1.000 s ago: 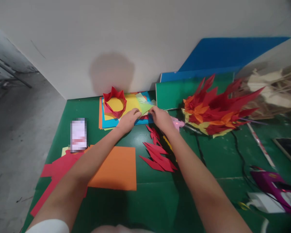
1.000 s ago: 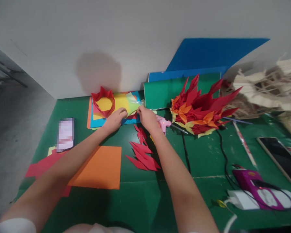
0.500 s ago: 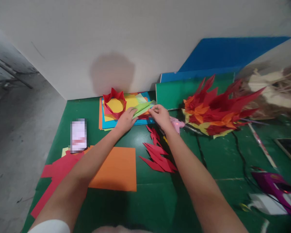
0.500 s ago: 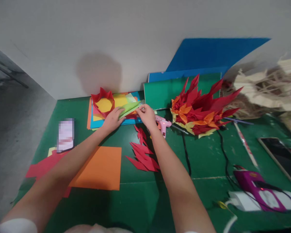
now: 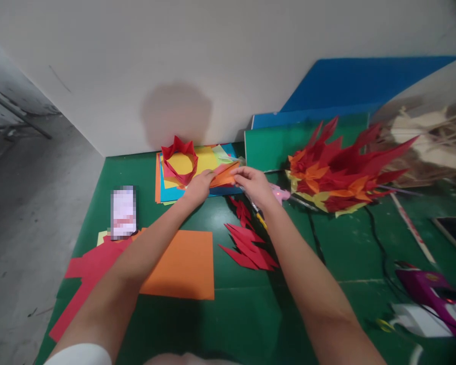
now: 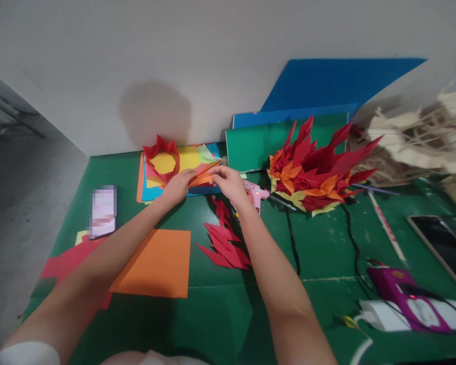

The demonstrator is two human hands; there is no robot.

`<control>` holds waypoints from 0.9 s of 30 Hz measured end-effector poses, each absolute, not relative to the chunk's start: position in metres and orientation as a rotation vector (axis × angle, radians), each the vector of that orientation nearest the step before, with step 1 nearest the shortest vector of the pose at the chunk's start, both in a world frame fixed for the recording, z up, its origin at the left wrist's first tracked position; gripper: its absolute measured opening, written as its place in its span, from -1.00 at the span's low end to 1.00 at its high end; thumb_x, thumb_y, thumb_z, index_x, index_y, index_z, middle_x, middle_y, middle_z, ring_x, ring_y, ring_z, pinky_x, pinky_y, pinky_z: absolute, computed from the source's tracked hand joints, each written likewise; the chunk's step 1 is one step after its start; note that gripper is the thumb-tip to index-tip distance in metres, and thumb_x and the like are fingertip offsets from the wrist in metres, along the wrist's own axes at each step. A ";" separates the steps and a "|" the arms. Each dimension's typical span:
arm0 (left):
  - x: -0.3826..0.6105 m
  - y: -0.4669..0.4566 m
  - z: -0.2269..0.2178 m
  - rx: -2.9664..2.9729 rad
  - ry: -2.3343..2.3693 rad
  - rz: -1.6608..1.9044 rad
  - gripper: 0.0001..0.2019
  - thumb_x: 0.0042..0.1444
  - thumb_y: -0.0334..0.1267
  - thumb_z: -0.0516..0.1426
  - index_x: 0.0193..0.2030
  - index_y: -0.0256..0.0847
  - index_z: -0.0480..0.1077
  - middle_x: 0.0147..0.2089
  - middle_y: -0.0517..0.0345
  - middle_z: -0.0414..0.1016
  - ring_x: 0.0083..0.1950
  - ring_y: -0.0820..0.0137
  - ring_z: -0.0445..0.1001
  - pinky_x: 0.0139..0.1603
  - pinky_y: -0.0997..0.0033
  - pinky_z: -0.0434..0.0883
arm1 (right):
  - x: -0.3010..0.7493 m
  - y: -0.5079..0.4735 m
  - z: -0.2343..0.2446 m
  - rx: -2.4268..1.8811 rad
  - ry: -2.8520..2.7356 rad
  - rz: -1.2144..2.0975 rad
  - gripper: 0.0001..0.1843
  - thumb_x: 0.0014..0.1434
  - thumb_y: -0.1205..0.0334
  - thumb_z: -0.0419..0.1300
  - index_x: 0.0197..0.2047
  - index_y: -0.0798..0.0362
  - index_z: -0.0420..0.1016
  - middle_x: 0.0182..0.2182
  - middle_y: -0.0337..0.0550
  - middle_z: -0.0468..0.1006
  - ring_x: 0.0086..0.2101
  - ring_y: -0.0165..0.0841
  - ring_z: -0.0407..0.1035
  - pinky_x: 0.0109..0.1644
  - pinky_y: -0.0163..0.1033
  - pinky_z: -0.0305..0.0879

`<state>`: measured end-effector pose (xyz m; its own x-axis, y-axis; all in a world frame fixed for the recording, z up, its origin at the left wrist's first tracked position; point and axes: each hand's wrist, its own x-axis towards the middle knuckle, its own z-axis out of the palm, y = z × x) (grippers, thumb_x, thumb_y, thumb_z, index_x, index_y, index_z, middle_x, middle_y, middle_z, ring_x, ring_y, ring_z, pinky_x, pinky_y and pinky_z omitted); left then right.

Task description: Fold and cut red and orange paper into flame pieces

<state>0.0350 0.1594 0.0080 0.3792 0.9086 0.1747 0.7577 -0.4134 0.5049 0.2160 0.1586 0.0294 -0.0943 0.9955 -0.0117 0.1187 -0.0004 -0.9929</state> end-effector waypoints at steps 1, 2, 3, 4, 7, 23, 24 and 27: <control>0.035 0.160 0.008 2.285 1.461 0.610 -0.56 0.10 -0.61 -0.08 0.08 -0.32 0.37 0.07 -0.07 0.44 0.09 0.29 0.40 0.16 0.30 0.32 | 0.217 0.152 0.034 -1.247 -1.385 1.244 -0.87 -0.09 0.30 0.18 -0.39 0.08 0.47 -0.57 -0.31 0.43 -0.54 -0.49 0.30 -0.39 -0.34 0.27; 0.036 0.160 0.009 2.268 1.464 0.605 -0.56 0.11 -0.60 -0.08 0.09 -0.32 0.37 0.08 -0.07 0.44 0.11 0.29 0.39 0.17 0.30 0.31 | 0.218 0.145 0.038 -1.237 -1.413 1.271 -0.86 -0.10 0.29 0.20 -0.39 0.09 0.50 -0.57 -0.30 0.44 -0.54 -0.49 0.30 -0.39 -0.34 0.26; 0.036 0.159 0.009 2.251 1.465 0.600 -0.56 0.13 -0.59 -0.08 0.10 -0.33 0.37 0.10 -0.08 0.44 0.12 0.29 0.39 0.18 0.31 0.30 | 0.220 0.137 0.041 -1.222 -1.468 1.311 -0.84 -0.07 0.26 0.19 -0.37 0.09 0.52 -0.55 -0.28 0.46 -0.53 -0.48 0.30 -0.38 -0.33 0.27; 0.035 0.158 0.010 2.233 1.463 0.594 -0.57 0.14 -0.58 -0.09 0.10 -0.34 0.37 0.11 -0.07 0.44 0.13 0.30 0.38 0.19 0.31 0.29 | 0.222 0.129 0.044 -1.220 -1.515 1.344 -0.83 -0.04 0.24 0.18 -0.35 0.08 0.54 -0.54 -0.27 0.47 -0.51 -0.47 0.32 -0.37 -0.32 0.28; 0.032 0.154 0.012 2.183 1.446 0.567 -0.59 0.17 -0.55 -0.10 0.08 -0.34 0.39 0.14 -0.03 0.43 0.15 0.32 0.37 0.22 0.32 0.27 | 0.231 0.106 0.047 -1.250 -1.600 1.347 -0.79 0.01 0.20 0.15 -0.32 0.08 0.57 -0.46 -0.22 0.51 -0.49 -0.45 0.35 -0.37 -0.31 0.29; 0.020 0.118 0.031 2.112 1.095 0.680 -0.69 0.26 -0.35 -0.07 -0.01 -0.12 0.45 0.33 0.10 0.19 0.31 0.35 0.20 0.29 0.22 0.20 | 0.226 0.014 0.073 -0.637 -2.231 1.468 -0.69 0.27 0.16 0.08 -0.02 0.03 0.55 -0.26 -0.09 0.65 -0.29 -0.40 0.49 -0.18 -0.34 0.33; 0.015 0.111 0.035 2.101 1.038 0.649 -0.71 0.28 -0.26 -0.04 0.03 -0.09 0.43 0.34 0.12 0.18 0.32 0.34 0.19 0.30 0.22 0.18 | 0.224 0.011 0.070 -0.602 -2.224 1.530 -0.69 0.27 0.15 0.08 -0.03 0.05 0.56 -0.28 -0.08 0.65 -0.30 -0.40 0.49 -0.20 -0.35 0.32; -0.001 0.089 0.045 2.035 0.928 0.373 -0.53 0.23 -0.04 0.05 0.25 -0.06 0.21 0.33 0.08 0.19 0.32 0.29 0.18 0.31 0.22 0.15 | 0.220 0.005 0.062 -0.625 -2.243 1.685 -0.67 0.27 0.12 0.08 -0.04 0.06 0.57 -0.27 -0.08 0.65 -0.28 -0.39 0.49 -0.18 -0.35 0.32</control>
<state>-0.0014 0.0892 0.0454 0.6806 0.7292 -0.0710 0.4767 -0.3671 0.7988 0.2197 0.0054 0.0622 -0.8716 0.4882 -0.0444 0.1785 0.2317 -0.9563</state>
